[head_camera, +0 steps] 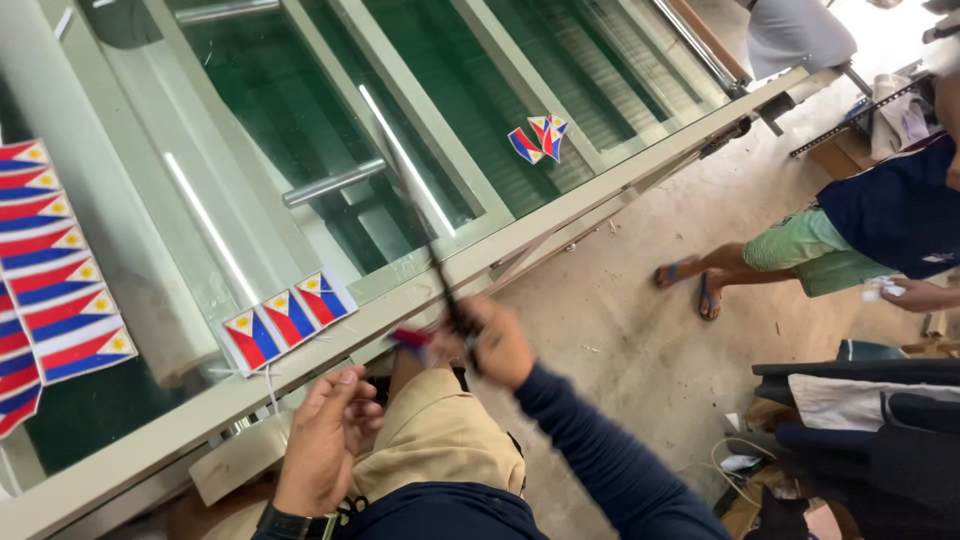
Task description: The person uses large scissors to cut individual Philippine flag stickers from a printed sheet. The person holds the sheet with one hand and cuts along the edges with the other, placing finished pieces on the glass table.
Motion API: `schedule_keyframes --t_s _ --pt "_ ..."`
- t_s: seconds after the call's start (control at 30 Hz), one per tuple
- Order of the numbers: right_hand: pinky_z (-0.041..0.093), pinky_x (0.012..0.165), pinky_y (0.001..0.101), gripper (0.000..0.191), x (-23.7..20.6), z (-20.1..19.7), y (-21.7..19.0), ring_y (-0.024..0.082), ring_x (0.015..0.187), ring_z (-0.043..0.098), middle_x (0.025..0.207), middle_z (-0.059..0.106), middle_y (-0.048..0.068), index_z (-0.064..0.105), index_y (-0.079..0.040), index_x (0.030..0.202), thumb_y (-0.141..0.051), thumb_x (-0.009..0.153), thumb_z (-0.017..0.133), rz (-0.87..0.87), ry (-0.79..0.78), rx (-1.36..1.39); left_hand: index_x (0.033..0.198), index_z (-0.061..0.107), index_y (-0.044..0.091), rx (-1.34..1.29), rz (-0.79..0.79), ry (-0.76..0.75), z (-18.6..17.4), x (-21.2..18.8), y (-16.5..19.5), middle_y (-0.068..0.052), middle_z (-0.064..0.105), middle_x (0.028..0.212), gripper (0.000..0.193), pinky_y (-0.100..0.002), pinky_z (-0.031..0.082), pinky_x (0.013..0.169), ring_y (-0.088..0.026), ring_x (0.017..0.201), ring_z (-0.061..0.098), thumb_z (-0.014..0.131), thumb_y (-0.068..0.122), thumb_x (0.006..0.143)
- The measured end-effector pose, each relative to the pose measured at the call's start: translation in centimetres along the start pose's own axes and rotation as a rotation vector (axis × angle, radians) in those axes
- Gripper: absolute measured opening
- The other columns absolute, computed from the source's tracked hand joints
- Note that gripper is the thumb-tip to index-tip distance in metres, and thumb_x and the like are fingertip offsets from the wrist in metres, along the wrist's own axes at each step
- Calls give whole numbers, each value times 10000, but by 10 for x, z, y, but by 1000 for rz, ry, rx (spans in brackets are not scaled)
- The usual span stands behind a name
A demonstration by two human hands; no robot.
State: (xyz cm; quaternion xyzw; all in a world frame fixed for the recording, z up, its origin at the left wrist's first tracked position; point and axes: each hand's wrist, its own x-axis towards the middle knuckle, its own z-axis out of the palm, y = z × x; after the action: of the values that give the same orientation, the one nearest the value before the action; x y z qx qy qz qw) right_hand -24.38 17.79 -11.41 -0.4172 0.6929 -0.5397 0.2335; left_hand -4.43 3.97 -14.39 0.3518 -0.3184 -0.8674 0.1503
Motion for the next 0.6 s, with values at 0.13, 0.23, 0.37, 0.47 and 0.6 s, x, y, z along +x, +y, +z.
schedule_keyframes --t_s 0.13,0.23,0.37,0.47,0.6 --pt "536 695 338 244 63 -102 10 184 767 709 823 731 67 661 -79 991 -214 925 468 222 287 -89 1130 666 42 640 455 143 7 -4 33 -49 685 939 245 -330 535 752 -177 829 629 644 241 990" --pt "517 709 436 398 119 -149 1 331 811 670 911 694 181 695 3 1084 -335 946 852 -260 372 -773 1079 696 41 927 699 292 12 -1 69 -99 700 985 212 -345 541 796 -220 875 684 672 219 967" --pt "501 703 473 361 138 -146 -1 387 805 670 873 698 211 688 7 913 -263 876 924 -176 389 -982 1143 715 94 1219 753 481 0 -7 108 -137 636 1002 234 -429 519 807 -326 904 652 655 230 962" --pt "532 693 343 236 120 -112 8 176 744 682 861 724 119 649 -14 932 -167 949 827 -43 319 -573 1173 727 126 1395 773 587 -16 -11 121 -138 599 1019 269 -450 523 794 -344 925 633 682 261 944" --pt "494 550 256 269 80 -45 31 110 619 608 812 651 52 573 -13 1021 -135 920 791 112 168 -90 1227 688 111 1531 673 520 -27 1 125 -149 574 1057 433 -458 528 747 -349 935 623 755 309 848"
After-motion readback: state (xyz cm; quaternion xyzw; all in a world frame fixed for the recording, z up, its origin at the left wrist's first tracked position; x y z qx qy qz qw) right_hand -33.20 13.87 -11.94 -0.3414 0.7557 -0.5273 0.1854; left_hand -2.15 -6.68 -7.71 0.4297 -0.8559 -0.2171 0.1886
